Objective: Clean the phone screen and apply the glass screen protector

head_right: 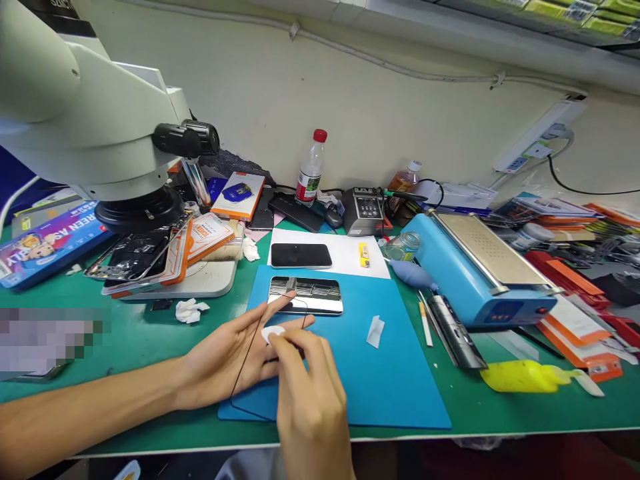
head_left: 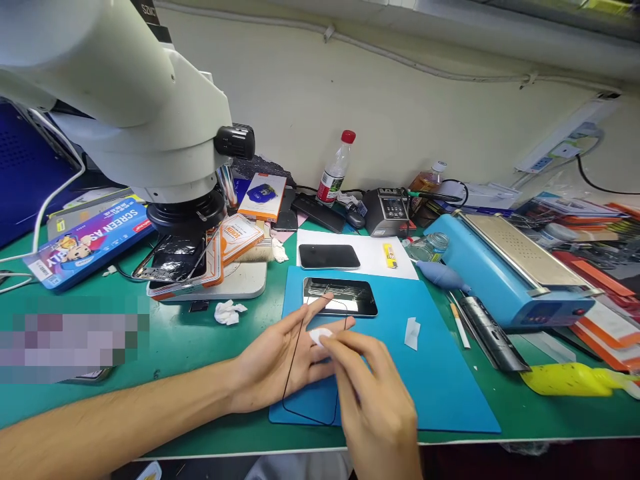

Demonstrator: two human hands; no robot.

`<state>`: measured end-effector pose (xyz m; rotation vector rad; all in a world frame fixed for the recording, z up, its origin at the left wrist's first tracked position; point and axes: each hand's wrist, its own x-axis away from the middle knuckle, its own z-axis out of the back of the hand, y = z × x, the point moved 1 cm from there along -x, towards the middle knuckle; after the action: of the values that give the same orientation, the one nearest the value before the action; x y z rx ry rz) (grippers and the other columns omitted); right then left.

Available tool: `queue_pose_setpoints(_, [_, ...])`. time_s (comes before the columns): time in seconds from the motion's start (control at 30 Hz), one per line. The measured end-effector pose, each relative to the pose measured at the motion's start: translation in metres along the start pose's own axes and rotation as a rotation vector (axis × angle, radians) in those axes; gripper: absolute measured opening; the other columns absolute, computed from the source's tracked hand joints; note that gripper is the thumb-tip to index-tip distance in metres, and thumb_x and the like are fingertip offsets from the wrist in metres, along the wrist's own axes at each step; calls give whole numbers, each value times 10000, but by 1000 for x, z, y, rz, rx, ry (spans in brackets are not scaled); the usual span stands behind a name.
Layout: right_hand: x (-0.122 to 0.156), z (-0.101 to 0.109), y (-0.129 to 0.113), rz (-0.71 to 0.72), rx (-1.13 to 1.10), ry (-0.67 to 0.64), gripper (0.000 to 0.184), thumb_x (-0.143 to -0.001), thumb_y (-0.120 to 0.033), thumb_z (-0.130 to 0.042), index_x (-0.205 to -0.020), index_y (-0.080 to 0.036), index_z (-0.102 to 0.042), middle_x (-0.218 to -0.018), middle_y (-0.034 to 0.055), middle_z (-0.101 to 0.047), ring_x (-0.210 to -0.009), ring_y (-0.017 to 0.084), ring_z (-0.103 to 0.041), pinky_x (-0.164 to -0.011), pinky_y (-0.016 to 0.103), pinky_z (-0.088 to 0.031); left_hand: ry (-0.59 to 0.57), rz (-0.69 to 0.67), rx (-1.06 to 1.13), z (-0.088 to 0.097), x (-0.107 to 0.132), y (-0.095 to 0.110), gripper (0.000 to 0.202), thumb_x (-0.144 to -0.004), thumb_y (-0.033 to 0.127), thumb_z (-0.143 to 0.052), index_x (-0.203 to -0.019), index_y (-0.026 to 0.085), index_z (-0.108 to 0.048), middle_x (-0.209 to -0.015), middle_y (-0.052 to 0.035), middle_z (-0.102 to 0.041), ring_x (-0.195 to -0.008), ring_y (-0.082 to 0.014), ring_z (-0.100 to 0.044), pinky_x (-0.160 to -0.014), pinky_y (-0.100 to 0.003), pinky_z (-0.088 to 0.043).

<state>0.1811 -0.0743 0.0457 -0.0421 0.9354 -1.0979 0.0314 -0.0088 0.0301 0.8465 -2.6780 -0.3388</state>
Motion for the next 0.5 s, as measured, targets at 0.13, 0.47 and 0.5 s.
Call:
queue_pose_setpoints(0.13, [-1,-13,-1,18,24,-40,289,-1064,-77,-494,-1217,-182,-715,-1053,87,-722,-979,190,-692,-825,297,-607,0,14,-9,1,1,0,555,-1154,432,-393,-1683,369,-235,-1621,-93,-538,-1407,-256,-611,-1096,-417,-506])
queue_pose_setpoints(0.47, [50,-32,-35,57,73,4,295,-1033,-70,-517,-1209,-152,-739,-1006,122,-760,-911,224,-738,-813,312,-591,2,-27,-43,3,-2,-3,574,-1125,477,-466,-1664,416,-279,-1623,-98,-533,-1473,-358,-531,-1177,-593,-413])
queue_pose_setpoints(0.5, [54,-34,-39,49,84,19,273,-1026,-74,-541,-1185,-155,-747,-980,114,-766,-884,221,-743,-794,306,-589,-2,-28,-42,3,-2,-3,566,-1129,472,-457,-1663,410,-283,-1618,-102,-538,-1486,-352,-516,-1173,-593,-419])
